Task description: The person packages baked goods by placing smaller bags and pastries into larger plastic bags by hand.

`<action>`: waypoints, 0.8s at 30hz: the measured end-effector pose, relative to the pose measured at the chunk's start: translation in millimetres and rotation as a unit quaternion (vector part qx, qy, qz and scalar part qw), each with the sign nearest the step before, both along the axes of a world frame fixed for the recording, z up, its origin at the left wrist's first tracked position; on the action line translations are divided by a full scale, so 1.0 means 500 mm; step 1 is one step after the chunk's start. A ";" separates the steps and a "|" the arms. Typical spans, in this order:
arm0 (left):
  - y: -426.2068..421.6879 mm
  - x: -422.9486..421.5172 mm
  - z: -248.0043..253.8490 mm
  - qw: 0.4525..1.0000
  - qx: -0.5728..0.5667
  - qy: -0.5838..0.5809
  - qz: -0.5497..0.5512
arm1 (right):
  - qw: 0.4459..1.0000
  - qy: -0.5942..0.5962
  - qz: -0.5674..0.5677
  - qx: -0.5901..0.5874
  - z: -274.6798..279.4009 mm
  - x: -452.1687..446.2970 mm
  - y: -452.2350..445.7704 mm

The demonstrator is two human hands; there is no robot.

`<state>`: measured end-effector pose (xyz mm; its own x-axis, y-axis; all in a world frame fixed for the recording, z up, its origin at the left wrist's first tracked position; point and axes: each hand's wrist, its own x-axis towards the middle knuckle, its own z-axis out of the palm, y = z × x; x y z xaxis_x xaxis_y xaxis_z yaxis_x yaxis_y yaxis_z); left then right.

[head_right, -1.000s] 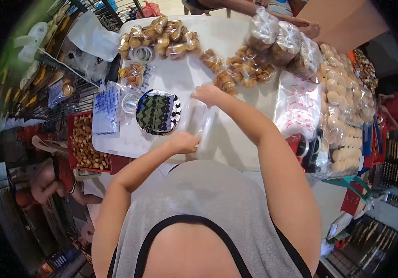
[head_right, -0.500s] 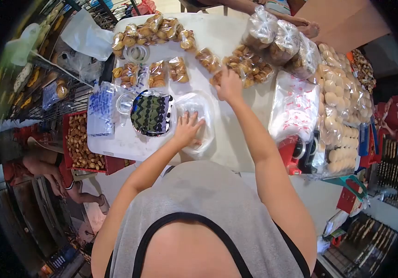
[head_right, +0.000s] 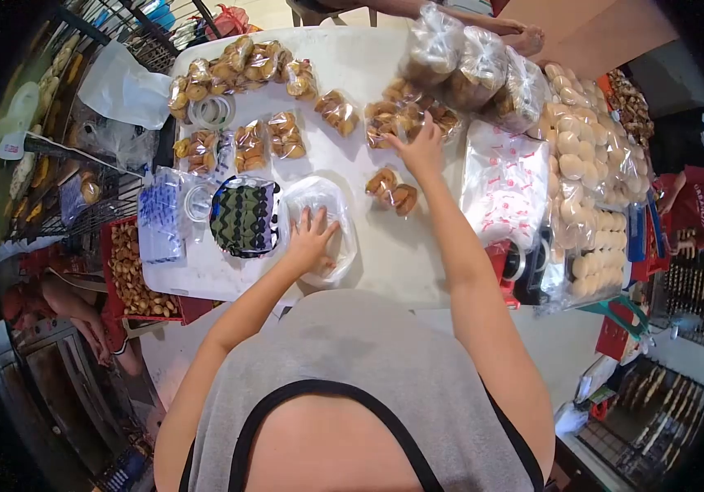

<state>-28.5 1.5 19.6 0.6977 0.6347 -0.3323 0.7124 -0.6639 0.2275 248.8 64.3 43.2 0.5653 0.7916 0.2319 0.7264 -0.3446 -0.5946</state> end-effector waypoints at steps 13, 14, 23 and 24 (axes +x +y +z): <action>0.002 -0.002 -0.012 0.999 0.003 -0.040 0.000 | 0.567 0.814 0.120 0.038 0.067 0.103 -0.101; -0.001 -0.004 -0.012 0.999 -0.001 -0.038 -0.001 | 0.597 0.793 0.119 0.025 0.075 0.092 -0.110; 0.006 -0.006 -0.009 1.000 0.014 -0.018 -0.008 | 0.712 0.434 0.342 -0.433 0.054 -0.010 -0.093; 0.011 -0.008 -0.013 0.999 0.000 -0.029 -0.016 | 0.697 0.454 0.345 -0.435 0.065 -0.033 -0.107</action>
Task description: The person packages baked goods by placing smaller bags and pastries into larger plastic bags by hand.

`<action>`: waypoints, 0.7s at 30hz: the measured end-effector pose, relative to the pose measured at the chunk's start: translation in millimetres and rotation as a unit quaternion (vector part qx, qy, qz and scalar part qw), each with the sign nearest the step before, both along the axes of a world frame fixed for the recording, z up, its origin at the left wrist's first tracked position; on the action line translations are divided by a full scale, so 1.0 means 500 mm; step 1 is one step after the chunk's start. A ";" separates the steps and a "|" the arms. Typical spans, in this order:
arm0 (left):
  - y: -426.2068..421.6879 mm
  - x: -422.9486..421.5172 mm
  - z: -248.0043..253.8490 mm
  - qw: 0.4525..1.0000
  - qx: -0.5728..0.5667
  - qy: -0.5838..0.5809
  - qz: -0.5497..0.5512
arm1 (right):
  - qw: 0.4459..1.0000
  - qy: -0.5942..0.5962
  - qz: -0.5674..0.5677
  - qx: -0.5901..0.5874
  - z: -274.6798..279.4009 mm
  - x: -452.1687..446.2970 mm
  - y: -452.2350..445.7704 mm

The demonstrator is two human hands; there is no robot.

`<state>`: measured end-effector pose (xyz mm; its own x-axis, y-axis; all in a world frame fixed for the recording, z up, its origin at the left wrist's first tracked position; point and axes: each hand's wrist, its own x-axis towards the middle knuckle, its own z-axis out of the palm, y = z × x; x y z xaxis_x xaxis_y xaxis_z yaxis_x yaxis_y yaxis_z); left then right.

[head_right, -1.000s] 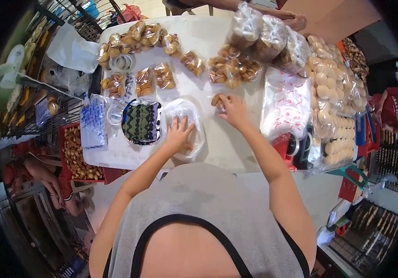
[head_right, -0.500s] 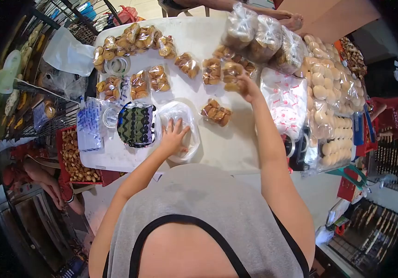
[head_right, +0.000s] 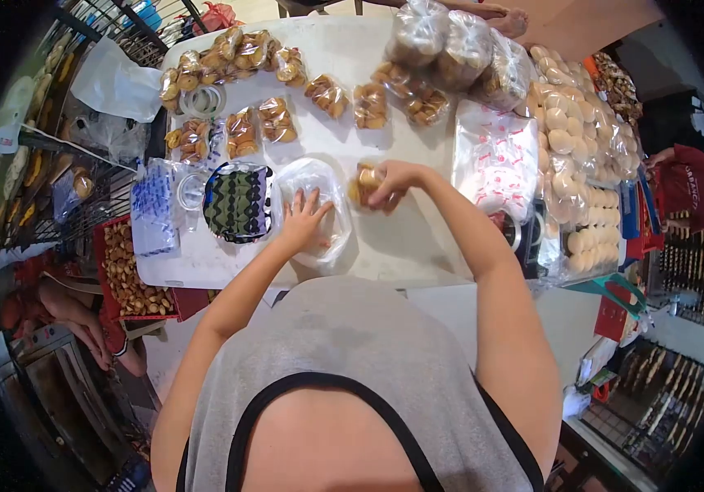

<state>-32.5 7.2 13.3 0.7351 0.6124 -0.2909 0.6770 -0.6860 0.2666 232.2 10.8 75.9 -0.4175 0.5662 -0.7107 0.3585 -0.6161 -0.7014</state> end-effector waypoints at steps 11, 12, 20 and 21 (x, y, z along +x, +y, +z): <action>0.061 -0.036 0.009 0.946 0.180 -0.172 0.208 | 0.723 -0.426 0.142 0.524 -0.023 -0.093 -0.122; 0.069 -0.036 0.012 0.946 0.179 -0.172 0.208 | 0.724 -0.427 0.141 0.523 -0.022 -0.094 -0.122; 0.101 -0.054 -0.005 0.958 0.079 -0.216 0.174 | 0.943 -0.031 -0.229 0.238 0.020 -0.019 -0.049; 0.112 -0.053 -0.015 0.956 0.082 -0.218 0.177 | 0.944 -0.033 -0.191 0.267 0.009 -0.016 -0.031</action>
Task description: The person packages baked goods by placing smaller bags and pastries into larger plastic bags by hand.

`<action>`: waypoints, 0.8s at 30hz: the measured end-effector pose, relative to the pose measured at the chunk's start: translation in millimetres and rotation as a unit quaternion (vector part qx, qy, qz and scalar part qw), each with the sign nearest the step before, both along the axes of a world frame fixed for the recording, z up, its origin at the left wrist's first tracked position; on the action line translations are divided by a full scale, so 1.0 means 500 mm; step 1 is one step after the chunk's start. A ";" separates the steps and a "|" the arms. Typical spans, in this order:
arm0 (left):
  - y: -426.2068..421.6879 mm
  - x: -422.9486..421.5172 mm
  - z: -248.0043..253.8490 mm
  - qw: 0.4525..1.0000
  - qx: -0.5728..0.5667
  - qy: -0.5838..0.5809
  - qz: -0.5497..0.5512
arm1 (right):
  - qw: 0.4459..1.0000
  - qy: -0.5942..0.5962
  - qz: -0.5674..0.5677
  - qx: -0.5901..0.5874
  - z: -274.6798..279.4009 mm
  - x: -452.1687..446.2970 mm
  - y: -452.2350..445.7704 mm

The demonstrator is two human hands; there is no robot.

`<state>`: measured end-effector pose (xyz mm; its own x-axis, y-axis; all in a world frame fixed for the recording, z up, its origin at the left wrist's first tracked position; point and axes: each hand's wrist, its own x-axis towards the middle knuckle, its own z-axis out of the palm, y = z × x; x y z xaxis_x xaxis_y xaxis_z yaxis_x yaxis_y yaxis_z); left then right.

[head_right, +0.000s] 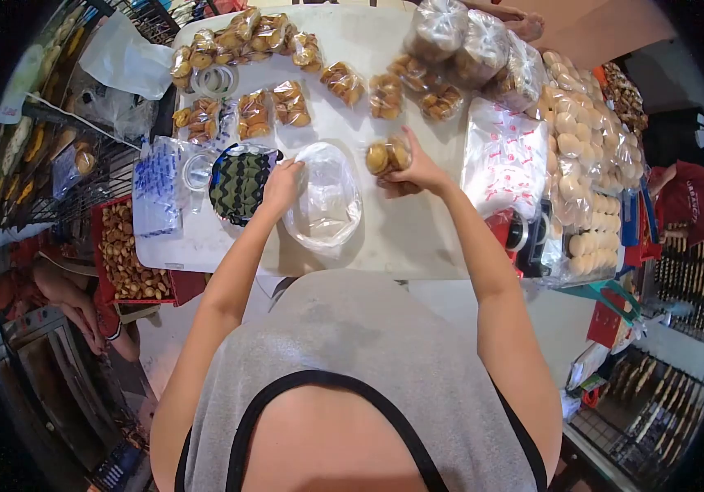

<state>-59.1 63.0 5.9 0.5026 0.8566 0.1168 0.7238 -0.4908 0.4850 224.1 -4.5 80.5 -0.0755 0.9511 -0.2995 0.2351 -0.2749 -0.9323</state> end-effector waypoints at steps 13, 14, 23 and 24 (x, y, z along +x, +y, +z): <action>0.034 -0.019 0.086 0.989 -0.011 -0.074 -0.126 | 0.838 -0.444 0.233 0.215 -0.066 -0.266 0.069; 0.027 -0.024 0.082 0.984 0.065 -0.079 -0.148 | 0.837 -0.445 0.234 0.215 -0.055 -0.269 0.072; -0.195 0.001 0.007 0.975 -0.121 0.115 -0.149 | 0.837 -0.448 0.264 0.171 -0.057 -0.262 0.101; -0.190 0.014 0.022 0.903 -0.278 0.284 -0.162 | 0.834 -0.452 0.270 0.164 -0.058 -0.255 0.117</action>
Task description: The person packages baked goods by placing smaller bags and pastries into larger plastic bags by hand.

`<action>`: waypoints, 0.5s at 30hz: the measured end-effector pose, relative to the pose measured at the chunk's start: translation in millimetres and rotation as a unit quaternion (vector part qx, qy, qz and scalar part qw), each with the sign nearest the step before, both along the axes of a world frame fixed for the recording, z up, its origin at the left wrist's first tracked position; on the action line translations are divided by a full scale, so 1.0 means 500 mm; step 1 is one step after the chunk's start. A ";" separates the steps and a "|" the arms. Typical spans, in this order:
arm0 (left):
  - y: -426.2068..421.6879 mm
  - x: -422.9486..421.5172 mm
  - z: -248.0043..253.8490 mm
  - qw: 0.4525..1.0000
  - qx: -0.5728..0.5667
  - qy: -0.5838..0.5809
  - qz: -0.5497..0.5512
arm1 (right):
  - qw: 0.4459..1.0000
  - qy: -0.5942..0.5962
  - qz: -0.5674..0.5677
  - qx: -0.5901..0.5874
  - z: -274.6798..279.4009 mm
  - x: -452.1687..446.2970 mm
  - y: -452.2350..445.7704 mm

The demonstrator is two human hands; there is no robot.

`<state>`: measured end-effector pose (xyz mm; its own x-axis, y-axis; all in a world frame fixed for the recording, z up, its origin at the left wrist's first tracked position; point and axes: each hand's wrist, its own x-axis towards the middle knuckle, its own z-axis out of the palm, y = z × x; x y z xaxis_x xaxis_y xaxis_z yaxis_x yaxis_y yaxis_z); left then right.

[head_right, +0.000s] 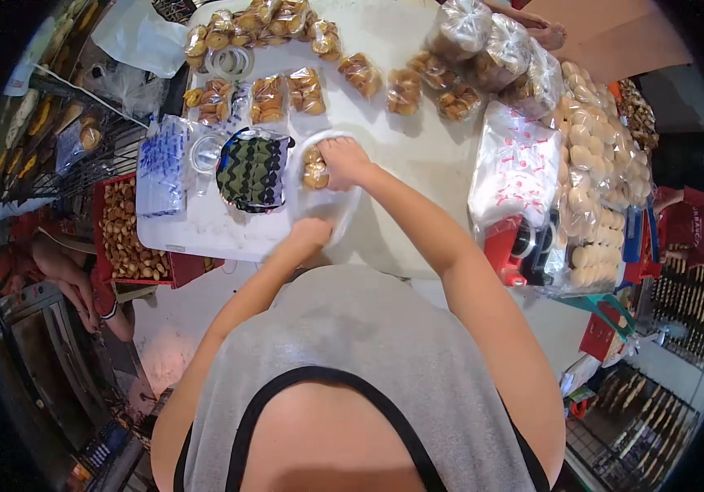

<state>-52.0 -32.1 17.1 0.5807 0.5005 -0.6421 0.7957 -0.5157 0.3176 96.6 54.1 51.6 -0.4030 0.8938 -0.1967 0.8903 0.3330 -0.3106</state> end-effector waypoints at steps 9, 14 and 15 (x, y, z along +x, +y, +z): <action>0.006 -0.004 0.026 0.975 0.106 -0.188 0.056 | 0.961 0.276 -0.023 -0.029 0.020 0.102 0.013; 0.013 0.006 0.036 0.979 0.084 -0.178 0.062 | 0.979 0.008 -0.199 0.050 -0.019 0.236 0.107; 0.012 0.008 0.045 0.980 0.062 -0.176 0.070 | 0.961 -0.175 -0.209 0.050 -0.016 0.236 0.096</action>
